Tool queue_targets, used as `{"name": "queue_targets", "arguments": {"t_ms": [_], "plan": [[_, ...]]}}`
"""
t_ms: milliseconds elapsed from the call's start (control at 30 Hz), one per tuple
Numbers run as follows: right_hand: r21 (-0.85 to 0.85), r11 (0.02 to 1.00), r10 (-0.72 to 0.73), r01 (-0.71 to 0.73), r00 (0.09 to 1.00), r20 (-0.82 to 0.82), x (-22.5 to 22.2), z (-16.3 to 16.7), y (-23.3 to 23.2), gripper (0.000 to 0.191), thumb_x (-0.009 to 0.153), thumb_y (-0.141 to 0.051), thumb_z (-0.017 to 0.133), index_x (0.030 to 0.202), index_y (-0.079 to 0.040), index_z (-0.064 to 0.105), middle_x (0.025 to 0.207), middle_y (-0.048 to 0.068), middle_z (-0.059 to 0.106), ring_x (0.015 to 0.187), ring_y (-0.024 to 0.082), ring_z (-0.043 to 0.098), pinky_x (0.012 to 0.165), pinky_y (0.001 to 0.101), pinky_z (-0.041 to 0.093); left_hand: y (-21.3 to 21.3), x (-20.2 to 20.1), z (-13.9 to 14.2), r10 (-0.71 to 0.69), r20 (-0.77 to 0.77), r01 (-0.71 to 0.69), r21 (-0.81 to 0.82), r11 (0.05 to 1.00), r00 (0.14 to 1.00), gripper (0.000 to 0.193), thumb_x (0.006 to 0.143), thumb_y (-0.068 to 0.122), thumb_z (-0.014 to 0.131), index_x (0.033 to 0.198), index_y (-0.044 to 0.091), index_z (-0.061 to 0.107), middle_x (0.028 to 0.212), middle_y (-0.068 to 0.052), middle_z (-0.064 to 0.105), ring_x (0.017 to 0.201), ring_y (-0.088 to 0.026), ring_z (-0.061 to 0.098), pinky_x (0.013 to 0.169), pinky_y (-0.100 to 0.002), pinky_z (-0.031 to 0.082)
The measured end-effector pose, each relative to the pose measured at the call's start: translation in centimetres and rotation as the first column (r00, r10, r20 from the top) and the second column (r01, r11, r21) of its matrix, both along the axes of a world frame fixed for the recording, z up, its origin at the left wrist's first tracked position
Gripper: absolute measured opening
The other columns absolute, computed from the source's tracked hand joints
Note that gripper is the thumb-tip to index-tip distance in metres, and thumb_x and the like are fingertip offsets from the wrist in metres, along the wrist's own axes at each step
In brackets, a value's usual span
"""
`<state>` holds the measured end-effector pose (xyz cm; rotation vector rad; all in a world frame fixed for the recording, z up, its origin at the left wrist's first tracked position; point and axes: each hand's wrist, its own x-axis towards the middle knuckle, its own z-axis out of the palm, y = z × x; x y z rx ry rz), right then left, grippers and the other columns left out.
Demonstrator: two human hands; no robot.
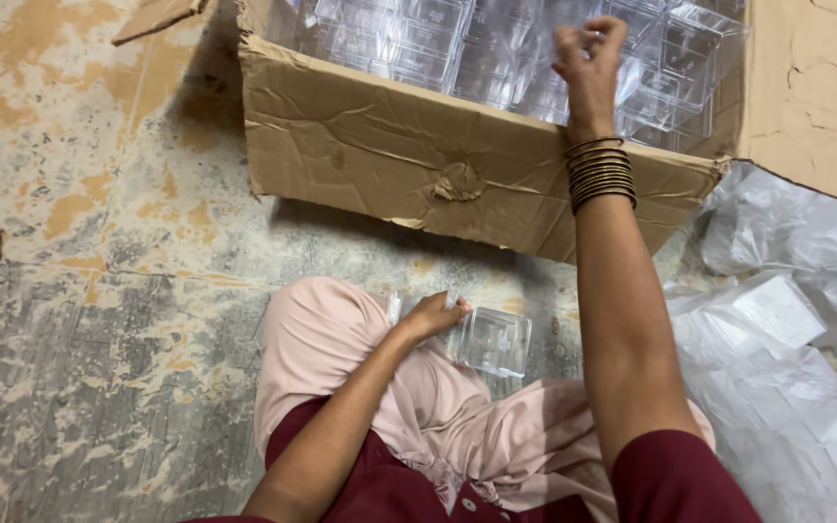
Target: The person sits on the floor and places clear plastic containers into thin plastic bags one at a time, then puts the bagged containers into a cardboard box. They repeatedly take a container, pull a bag over it, and set the bagged container aside or into the box.
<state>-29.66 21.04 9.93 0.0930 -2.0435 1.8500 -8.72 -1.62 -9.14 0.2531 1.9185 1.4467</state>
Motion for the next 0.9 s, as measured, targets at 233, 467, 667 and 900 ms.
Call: {"name": "queue_targets", "arguments": {"t_ms": [233,467,667,900], "plan": [[-0.233,0.970,-0.051,0.068,0.996,0.076,0.2,0.6,0.2,0.051,0.104,-0.043,0.070,0.130,-0.014,0.037,0.114,0.012,0.062,0.094,0.024,0.077,0.084,0.0355,0.068,-0.1,-0.1,0.4,0.010,0.013,-0.010,-0.010,1.000,1.000,0.037,0.089,0.043,0.069,0.102,0.008,0.070,0.083,-0.006,0.073,0.080,-0.015,0.067,0.076,-0.032,0.053],[-0.275,0.928,-0.296,0.253,0.947,-0.126,0.0,0.0,0.3,0.047,0.102,-0.030,0.064,0.136,-0.012,0.036,0.120,0.018,0.052,0.104,0.031,0.065,0.091,0.0431,0.062,-0.2,-0.1,-0.2,-0.007,-0.009,0.008,0.024,1.000,1.000,0.038,0.090,0.044,0.067,0.103,0.008,0.070,0.084,-0.006,0.073,0.081,-0.016,0.067,0.077,-0.033,0.053],[0.287,0.502,-0.630,0.816,0.573,-0.525,-0.6,-0.5,-0.2,0.077,0.082,0.003,0.067,0.148,-0.002,0.029,0.151,0.022,0.030,0.145,0.035,0.033,0.121,0.0506,0.035,-0.3,-0.3,-0.6,-0.036,-0.061,0.037,0.026,0.999,0.997,0.039,0.091,0.045,0.066,0.104,0.009,0.071,0.087,-0.008,0.075,0.084,-0.019,0.071,0.080,-0.035,0.054],[0.836,0.409,-0.392,0.367,0.898,-0.202,-0.9,0.3,-2.7,0.018,0.100,-0.025,0.070,0.106,-0.010,0.063,0.112,0.013,0.064,0.110,0.028,0.062,0.103,0.0428,0.051,-0.4,-0.1,-0.7,-0.007,-0.065,0.008,0.019,1.000,0.998,0.043,0.090,0.046,0.065,0.107,0.007,0.069,0.099,-0.010,0.075,0.090,-0.023,0.074,0.083,-0.037,0.055]]}}
